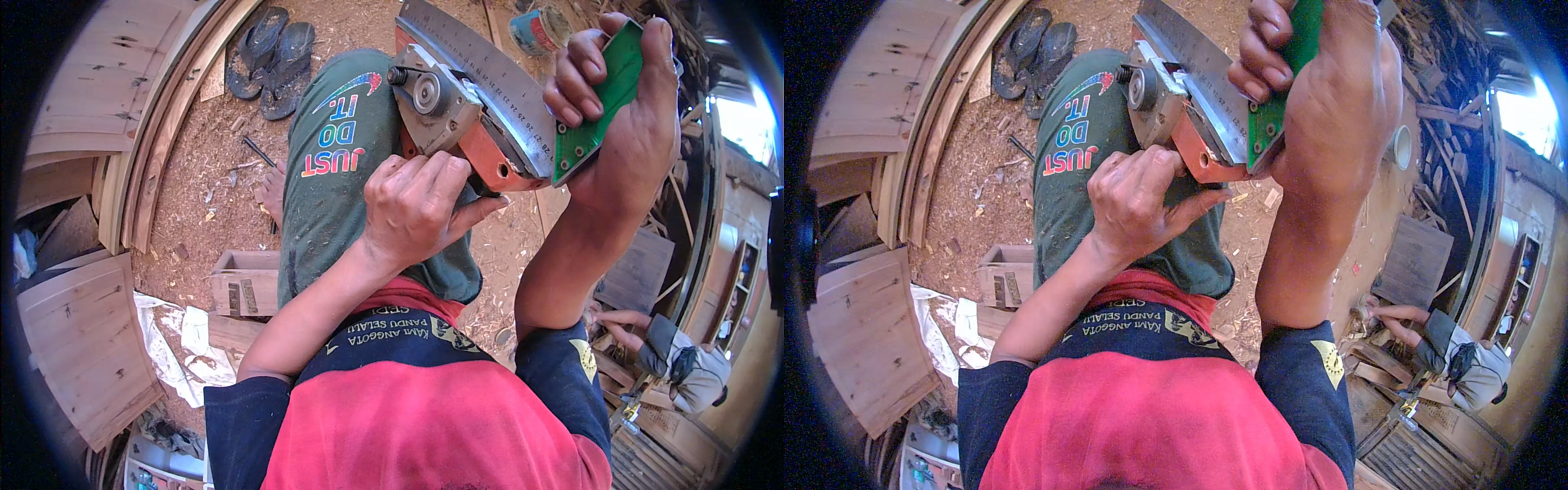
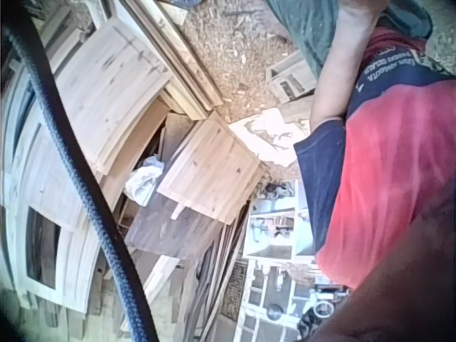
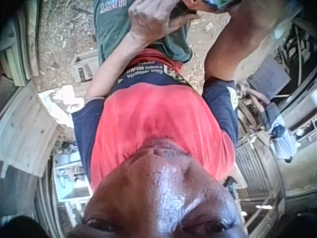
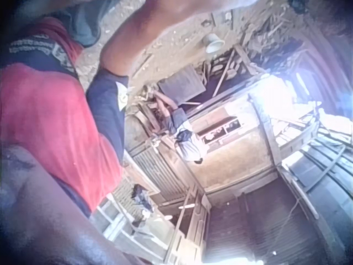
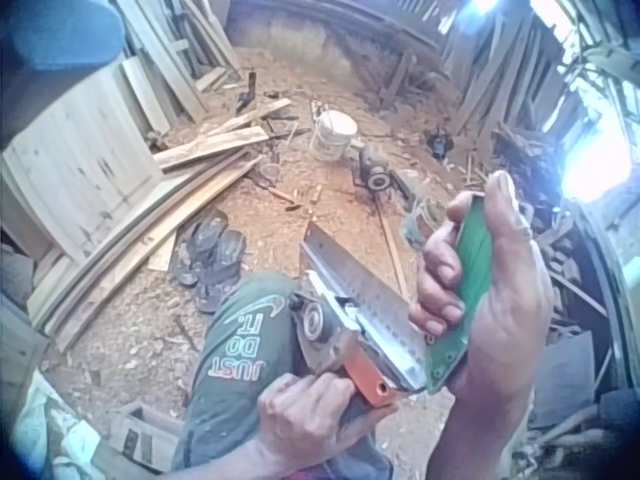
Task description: The person cleans and aligns a power planer by hand and with a ruler, turning the tool over and using the ruler to check the flatness of the base.
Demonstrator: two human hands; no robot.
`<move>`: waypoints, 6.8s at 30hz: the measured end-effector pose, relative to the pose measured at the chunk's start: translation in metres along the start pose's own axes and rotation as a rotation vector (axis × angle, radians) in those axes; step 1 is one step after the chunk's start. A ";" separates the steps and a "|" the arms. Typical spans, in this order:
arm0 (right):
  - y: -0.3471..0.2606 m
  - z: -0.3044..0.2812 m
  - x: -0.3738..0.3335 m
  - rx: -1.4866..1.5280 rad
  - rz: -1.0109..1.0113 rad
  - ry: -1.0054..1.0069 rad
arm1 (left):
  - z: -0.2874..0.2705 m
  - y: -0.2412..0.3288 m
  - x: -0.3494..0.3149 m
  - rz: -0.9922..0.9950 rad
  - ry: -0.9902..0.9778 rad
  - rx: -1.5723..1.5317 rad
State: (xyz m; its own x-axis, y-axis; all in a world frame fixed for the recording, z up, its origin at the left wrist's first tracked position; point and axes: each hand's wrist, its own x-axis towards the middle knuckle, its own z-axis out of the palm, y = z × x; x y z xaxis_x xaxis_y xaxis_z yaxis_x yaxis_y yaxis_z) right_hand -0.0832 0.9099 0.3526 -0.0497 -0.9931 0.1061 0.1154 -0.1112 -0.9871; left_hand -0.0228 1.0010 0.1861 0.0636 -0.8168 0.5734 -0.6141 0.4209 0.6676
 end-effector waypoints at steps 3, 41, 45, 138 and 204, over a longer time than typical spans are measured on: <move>0.004 -0.035 0.012 0.022 0.107 -0.290 | 0.000 0.000 -0.001 -0.006 0.014 0.004; 0.000 -0.054 0.005 0.133 0.171 -0.410 | 0.008 -0.001 -0.013 -0.022 0.051 -0.057; 0.002 -0.060 -0.008 0.128 0.130 -0.386 | 0.008 -0.001 -0.017 -0.012 0.052 -0.081; 0.020 -0.117 0.005 0.147 0.094 -0.349 | 0.012 -0.021 0.007 0.198 0.239 0.108; 0.028 -0.110 -0.018 0.141 0.018 -0.234 | 0.027 0.054 -0.047 -1.353 -0.160 -2.166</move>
State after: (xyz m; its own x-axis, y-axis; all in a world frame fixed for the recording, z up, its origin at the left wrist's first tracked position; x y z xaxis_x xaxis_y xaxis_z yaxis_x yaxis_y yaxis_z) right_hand -0.1885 0.9287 0.3101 0.1818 -0.9747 0.1301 0.2521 -0.0817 -0.9642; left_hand -0.0804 1.0518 0.1826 -0.5237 -0.8110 -0.2608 0.8517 -0.5057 -0.1375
